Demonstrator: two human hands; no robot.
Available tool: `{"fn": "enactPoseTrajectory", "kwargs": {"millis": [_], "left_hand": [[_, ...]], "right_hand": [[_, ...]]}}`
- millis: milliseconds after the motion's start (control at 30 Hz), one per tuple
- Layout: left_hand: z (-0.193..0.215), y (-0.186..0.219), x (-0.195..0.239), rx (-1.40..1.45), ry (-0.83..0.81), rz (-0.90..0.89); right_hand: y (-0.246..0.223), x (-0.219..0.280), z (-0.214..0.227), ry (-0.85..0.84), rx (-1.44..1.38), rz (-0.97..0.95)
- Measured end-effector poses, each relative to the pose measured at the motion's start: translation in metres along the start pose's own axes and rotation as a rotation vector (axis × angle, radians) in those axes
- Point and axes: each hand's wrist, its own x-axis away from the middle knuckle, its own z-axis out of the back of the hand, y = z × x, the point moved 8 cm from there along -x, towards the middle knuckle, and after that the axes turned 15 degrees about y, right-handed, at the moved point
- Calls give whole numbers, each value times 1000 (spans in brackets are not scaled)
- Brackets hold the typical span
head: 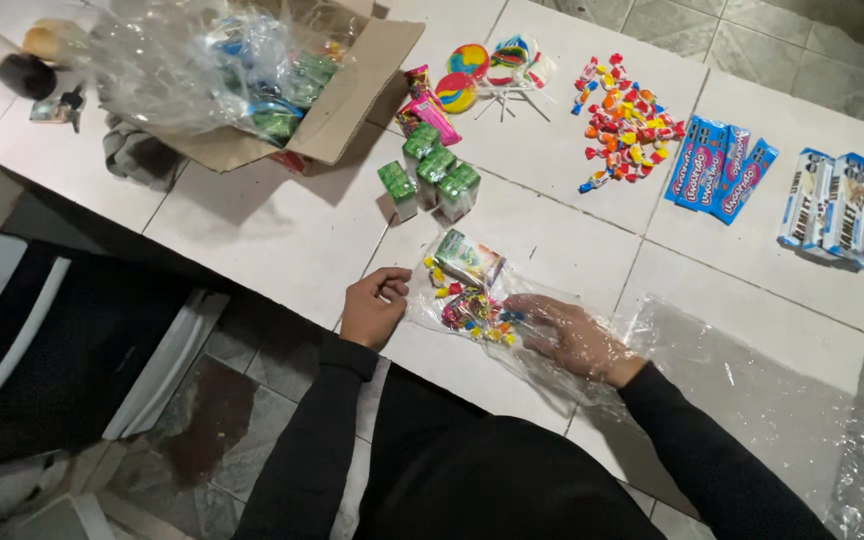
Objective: The person packs various candies, including lollipops and small wrapped sweets, into a clear plastic bag on a tiled table. They gather the candies from the table, place them into the bag, and then tie the bag closed.
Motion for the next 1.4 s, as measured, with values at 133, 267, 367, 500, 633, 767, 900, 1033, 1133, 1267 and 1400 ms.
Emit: {"fn": "enactPoseTrajectory", "kwargs": {"millis": [133,267,367,500,633,767,900,1033,1133,1267,1400], "left_hand": [[0,11,2,30,12,2],[0,5,-4,39,-4,2],[-2,3,-3,30,0,15],[-2,6,-5,-19,6,19],[-1,5,-4,-41,8,-12],[-2,29,7,-148,-55,-34],[-12,27,4,-331,-77,-118],[-12,16,-1,-324,-48,-57],[-9,0,-3,-350,-29,34],[-10,-16,-11,-304,13,44],[-12,-15,-8,-256,90,-182]], "right_hand": [[-26,-22,-26,8,-14,95],[-36,-22,-46,242,322,512],[-30,-13,-55,298,367,454],[-27,-17,-63,400,481,445],[-21,-10,-66,366,509,563],[-19,0,-60,212,402,496],[-24,-2,-51,185,374,509],[-9,-4,-42,52,359,421],[-14,-3,-5,85,367,368],[-33,1,105,89,103,-120],[-6,-5,222,283,2,-399]]}}
